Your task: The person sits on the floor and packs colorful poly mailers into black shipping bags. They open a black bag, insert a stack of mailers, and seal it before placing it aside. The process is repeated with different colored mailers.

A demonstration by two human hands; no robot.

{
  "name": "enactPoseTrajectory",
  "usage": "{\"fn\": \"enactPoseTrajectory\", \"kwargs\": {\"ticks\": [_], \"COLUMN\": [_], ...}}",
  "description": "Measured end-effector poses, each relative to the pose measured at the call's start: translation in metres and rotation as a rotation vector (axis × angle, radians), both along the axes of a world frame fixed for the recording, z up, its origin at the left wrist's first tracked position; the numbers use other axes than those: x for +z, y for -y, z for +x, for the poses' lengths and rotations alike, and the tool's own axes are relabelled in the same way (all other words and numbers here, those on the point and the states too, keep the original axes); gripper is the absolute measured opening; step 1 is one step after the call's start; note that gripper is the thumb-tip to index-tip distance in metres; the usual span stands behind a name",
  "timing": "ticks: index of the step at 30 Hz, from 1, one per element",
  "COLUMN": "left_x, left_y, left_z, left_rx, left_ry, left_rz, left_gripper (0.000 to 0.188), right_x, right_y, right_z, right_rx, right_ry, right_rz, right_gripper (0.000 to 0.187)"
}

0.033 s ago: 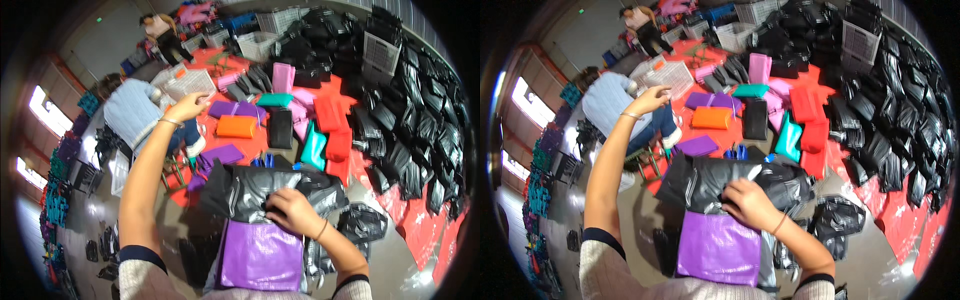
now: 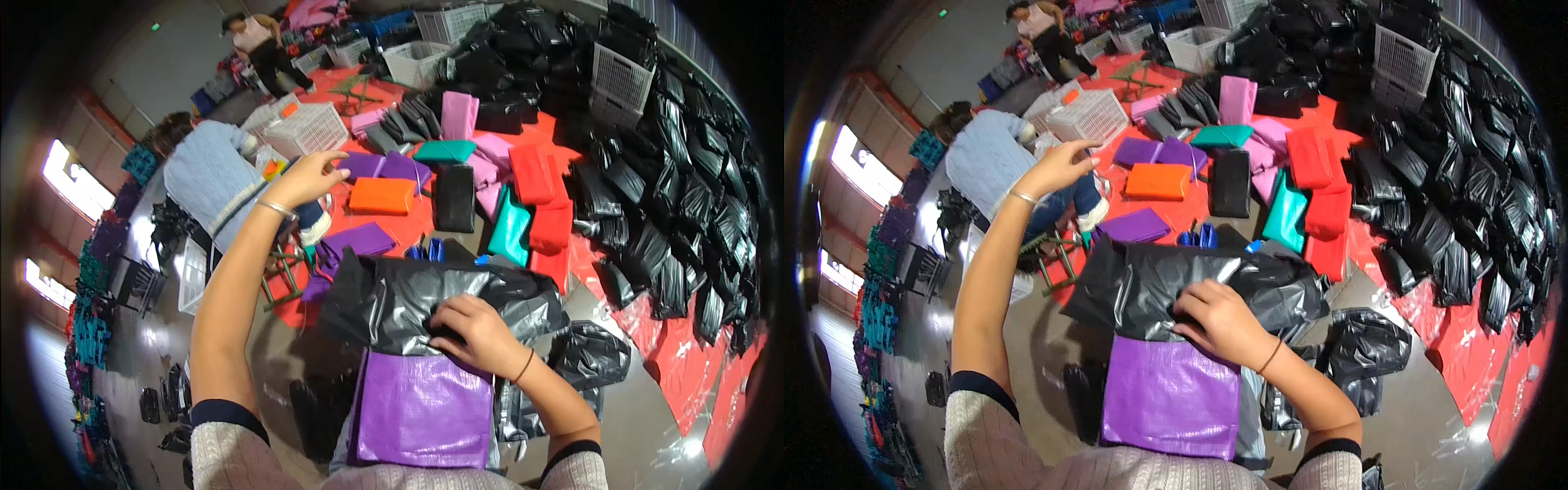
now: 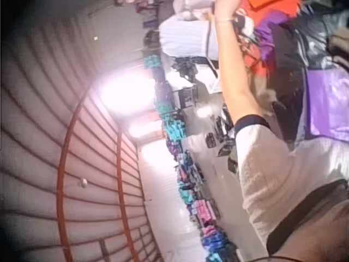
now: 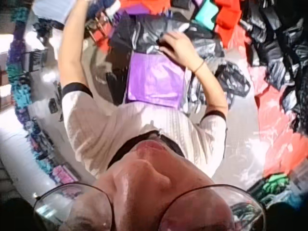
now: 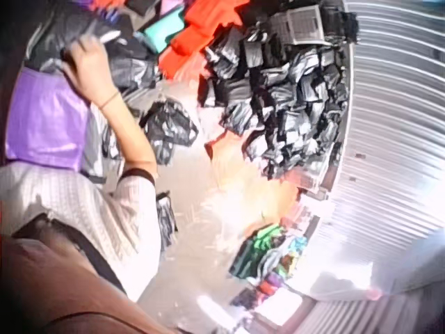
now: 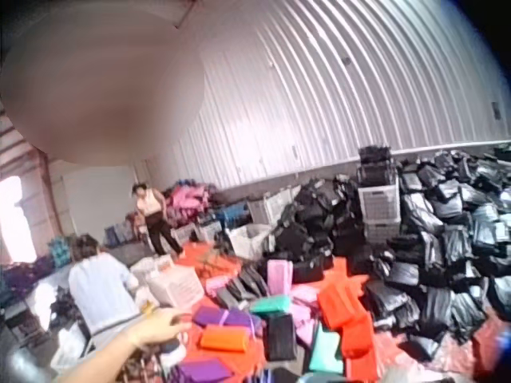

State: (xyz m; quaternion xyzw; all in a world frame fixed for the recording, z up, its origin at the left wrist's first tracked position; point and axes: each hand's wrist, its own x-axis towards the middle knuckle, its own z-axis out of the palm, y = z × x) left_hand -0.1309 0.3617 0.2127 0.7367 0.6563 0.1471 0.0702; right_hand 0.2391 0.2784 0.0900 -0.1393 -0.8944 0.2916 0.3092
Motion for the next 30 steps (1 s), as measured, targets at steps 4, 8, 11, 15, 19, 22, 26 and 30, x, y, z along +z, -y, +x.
{"fn": "enactPoseTrajectory", "kwargs": {"ticks": [4, 8, 11, 15, 19, 22, 26, 30], "left_x": [-0.034, -0.034, -0.031, -0.032, -0.026, -0.012, -0.013, -0.086], "left_y": [0.094, 0.145, 0.159, 0.171, 0.172, 0.159, 0.118, 0.09], "left_z": [0.088, 0.131, 0.133, 0.126, 0.127, 0.106, 0.035, 0.001], "left_rx": [-0.239, -0.275, -0.417, -0.469, -0.517, -0.463, -0.169, -0.165], "left_ry": [0.02, 0.034, -0.119, -0.138, -0.17, -0.012, 0.755, 0.427], "left_rz": [0.014, -0.174, -0.239, -0.303, -0.343, -0.117, 0.05, -0.099], "left_gripper": [0.037, 0.054, 0.074, 0.081, 0.087, 0.09, 0.063, 0.067], "right_x": [-0.004, 0.005, 0.011, 0.012, 0.01, 0.019, 0.042, 0.056], "right_y": [0.0, -0.003, -0.002, 0.007, 0.005, -0.013, -0.053, -0.075], "right_z": [0.0, 0.0, 0.004, 0.002, -0.008, -0.007, 0.011, 0.019], "right_rx": [-0.005, 0.02, 0.071, 0.005, -0.093, -0.24, -0.46, -0.393], "right_ry": [-0.031, -0.036, 0.013, 0.035, -0.05, -0.2, -0.365, -0.777], "right_rz": [-0.05, -0.056, 0.019, 0.14, 0.197, 0.045, -0.201, -0.371], "right_gripper": [0.034, 0.047, 0.059, 0.034, 0.019, 0.019, 0.015, 0.014]}}
